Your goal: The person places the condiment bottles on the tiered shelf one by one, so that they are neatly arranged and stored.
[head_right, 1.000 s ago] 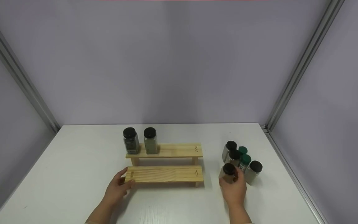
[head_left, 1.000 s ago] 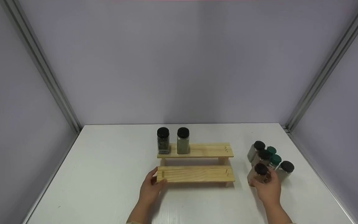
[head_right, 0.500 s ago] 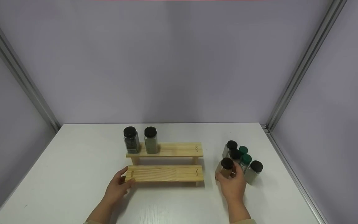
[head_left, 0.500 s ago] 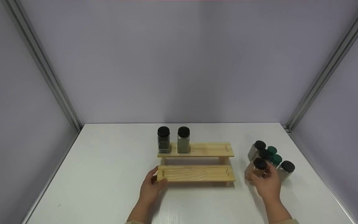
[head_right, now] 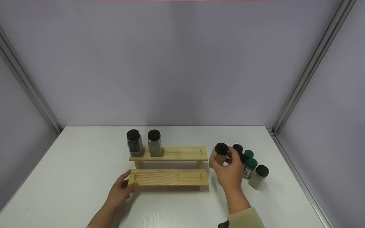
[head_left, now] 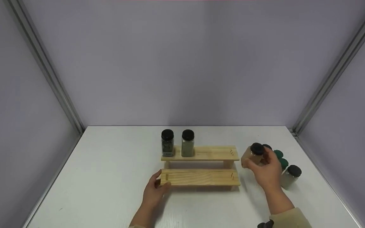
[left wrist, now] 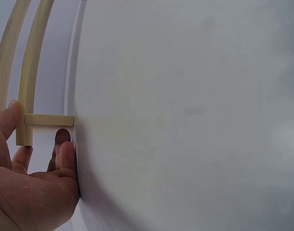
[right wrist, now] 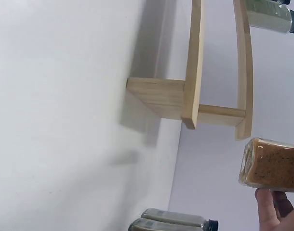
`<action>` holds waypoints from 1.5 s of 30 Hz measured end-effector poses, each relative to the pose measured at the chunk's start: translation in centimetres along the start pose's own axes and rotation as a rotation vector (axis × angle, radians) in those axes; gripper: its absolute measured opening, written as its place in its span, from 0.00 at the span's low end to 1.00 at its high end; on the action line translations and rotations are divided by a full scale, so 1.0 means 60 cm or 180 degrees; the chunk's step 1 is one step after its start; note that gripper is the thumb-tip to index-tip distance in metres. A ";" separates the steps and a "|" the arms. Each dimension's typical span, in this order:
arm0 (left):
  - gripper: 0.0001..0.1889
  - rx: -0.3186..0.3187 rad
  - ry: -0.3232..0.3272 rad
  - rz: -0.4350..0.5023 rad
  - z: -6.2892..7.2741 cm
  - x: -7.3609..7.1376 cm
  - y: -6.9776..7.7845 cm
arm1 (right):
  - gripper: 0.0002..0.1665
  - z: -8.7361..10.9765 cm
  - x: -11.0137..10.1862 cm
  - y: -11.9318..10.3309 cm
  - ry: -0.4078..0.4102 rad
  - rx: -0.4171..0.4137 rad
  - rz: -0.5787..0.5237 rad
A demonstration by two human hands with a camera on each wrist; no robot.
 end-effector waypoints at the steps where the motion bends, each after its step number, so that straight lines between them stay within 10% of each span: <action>1: 0.38 0.0009 0.0009 -0.0008 0.000 0.000 0.001 | 0.43 0.000 0.004 -0.005 -0.0014 -0.0002 -0.0008; 17: 0.39 0.0119 -0.0048 0.0111 0.007 -0.004 0.008 | 0.41 0.015 0.103 -0.085 -0.0224 -0.0502 -0.0099; 45: 0.39 0.0051 0.0029 0.0010 0.011 0.001 0.015 | 0.40 0.048 0.203 -0.115 -0.0523 -0.0584 -0.0169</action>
Point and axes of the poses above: each hand's wrist, its own z-axis away from the middle knuckle, its own x-axis out of the palm, y = z × x, the point moved 10 cm from there along -z, towards the middle knuckle, and after that the axes turned 15 degrees about y, right-handed, at the moved point
